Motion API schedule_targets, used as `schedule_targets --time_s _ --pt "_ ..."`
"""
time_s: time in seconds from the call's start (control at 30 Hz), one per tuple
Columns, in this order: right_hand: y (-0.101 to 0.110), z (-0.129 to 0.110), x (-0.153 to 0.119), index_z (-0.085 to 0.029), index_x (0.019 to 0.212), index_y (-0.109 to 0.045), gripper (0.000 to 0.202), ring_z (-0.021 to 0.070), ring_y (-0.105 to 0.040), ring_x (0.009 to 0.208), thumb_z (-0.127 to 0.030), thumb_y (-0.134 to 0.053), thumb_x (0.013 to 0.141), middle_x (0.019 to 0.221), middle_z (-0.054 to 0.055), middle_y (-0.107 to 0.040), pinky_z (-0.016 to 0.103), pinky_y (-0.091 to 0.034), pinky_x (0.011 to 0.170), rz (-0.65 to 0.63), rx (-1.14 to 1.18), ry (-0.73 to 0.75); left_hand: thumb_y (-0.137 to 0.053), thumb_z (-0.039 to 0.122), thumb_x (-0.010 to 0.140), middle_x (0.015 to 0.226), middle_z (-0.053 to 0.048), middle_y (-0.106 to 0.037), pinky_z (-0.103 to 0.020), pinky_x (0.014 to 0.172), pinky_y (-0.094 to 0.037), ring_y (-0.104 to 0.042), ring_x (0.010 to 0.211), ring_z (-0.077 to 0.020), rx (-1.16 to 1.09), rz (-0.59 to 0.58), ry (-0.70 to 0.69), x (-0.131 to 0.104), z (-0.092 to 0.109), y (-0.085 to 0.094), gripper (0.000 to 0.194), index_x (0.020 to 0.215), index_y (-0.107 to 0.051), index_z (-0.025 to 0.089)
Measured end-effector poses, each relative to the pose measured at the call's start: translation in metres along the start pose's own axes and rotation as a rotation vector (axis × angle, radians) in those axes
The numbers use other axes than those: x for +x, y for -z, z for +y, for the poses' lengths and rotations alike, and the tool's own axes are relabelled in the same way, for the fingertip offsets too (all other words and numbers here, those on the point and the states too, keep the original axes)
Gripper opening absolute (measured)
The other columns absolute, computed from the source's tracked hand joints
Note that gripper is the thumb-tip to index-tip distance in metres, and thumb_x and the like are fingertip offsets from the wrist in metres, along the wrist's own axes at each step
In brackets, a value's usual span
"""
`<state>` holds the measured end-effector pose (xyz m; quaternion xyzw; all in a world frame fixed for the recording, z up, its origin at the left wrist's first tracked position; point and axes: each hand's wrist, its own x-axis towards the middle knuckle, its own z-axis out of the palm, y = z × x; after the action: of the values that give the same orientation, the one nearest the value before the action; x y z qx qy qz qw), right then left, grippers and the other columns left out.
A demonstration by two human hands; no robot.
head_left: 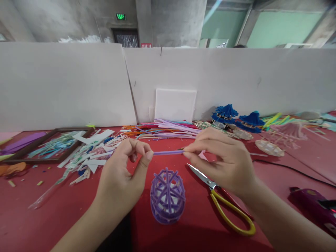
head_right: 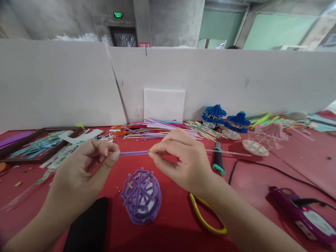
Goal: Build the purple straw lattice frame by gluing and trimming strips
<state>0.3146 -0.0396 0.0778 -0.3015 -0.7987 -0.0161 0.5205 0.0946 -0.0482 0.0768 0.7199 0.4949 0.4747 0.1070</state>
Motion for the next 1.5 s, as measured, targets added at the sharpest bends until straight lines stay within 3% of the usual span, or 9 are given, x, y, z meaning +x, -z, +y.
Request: schedule_targets --time_s 0.2,0.33,0.53,0.73,1.0,1.23,1.5 --pt "-0.015 -0.002 -0.034 -0.019 0.075 -0.065 0.014 0.0128 -0.06 0.067 -0.017 -0.066 0.088 0.071 0.001 -0.065 0.025 -0.047 0.063 -0.169 0.223 -0.296 -0.052 0.021 0.087 0.073 0.003 -0.062 -0.023 0.064 -0.047 -0.059 0.067 -0.0128 0.028 -0.118 -0.01 -0.025 -0.019 0.001 0.018 0.072 -0.043 0.024" --pt "-0.022 -0.004 -0.052 -0.019 0.077 -0.065 0.017 0.0121 -0.056 0.065 -0.02 -0.057 0.092 0.072 0.001 -0.062 0.024 -0.045 0.061 -0.191 0.309 -0.427 -0.051 0.022 0.088 0.072 0.003 -0.059 -0.022 0.064 -0.048 -0.059 0.067 -0.0119 -0.056 -0.135 0.034 -0.039 -0.027 -0.005 0.017 0.073 -0.043 0.024" --pt "-0.031 -0.002 -0.068 -0.019 0.07 -0.065 0.019 0.0132 -0.055 0.063 -0.031 -0.066 0.085 0.068 0.001 -0.061 0.025 -0.045 0.06 -0.189 0.511 -0.741 -0.055 0.028 0.087 0.073 0.003 -0.057 -0.021 0.062 -0.048 -0.057 0.067 -0.0121 -0.282 -0.221 0.224 -0.045 -0.036 -0.009 0.016 0.076 -0.044 0.024" --pt "-0.037 0.003 -0.073 -0.018 0.067 -0.069 0.025 0.0112 -0.051 0.061 -0.04 -0.079 0.073 0.065 -0.001 -0.06 0.025 -0.044 0.061 -0.164 0.785 -1.004 -0.065 0.031 0.082 0.069 0.005 -0.057 -0.016 0.059 -0.046 -0.053 0.064 -0.0098 -0.446 -0.251 0.396 -0.049 -0.04 -0.006 0.034 0.067 -0.035 0.023" --pt "-0.04 0.004 -0.076 -0.018 0.065 -0.07 0.031 0.0102 -0.049 0.061 -0.046 -0.083 0.068 0.063 -0.003 -0.057 0.025 -0.042 0.062 -0.159 0.858 -1.093 -0.068 0.032 0.082 0.072 0.005 -0.057 -0.015 0.062 -0.046 -0.053 0.066 -0.0094 -0.531 -0.293 0.524 -0.054 -0.047 -0.008 0.037 0.068 -0.035 0.022" --pt "-0.036 0.001 -0.073 -0.018 0.065 -0.069 0.028 0.0102 -0.048 0.06 -0.043 -0.082 0.07 0.063 -0.002 -0.057 0.025 -0.042 0.061 -0.178 0.865 -1.072 -0.069 0.031 0.081 0.071 0.005 -0.057 -0.015 0.054 -0.041 -0.05 0.062 -0.0091 -0.534 -0.289 0.561 -0.056 -0.044 -0.004 0.037 0.068 -0.035 0.022" --pt "-0.035 0.0 -0.073 -0.018 0.062 -0.065 0.028 0.0094 -0.045 0.059 -0.039 -0.083 0.069 0.061 -0.004 -0.053 0.025 -0.041 0.061 -0.208 0.886 -1.128 -0.07 0.031 0.078 0.07 0.004 -0.057 -0.017 0.059 -0.046 -0.053 0.065 -0.0109 -0.513 -0.309 0.582 -0.057 -0.045 -0.006 0.038 0.067 -0.034 0.023"
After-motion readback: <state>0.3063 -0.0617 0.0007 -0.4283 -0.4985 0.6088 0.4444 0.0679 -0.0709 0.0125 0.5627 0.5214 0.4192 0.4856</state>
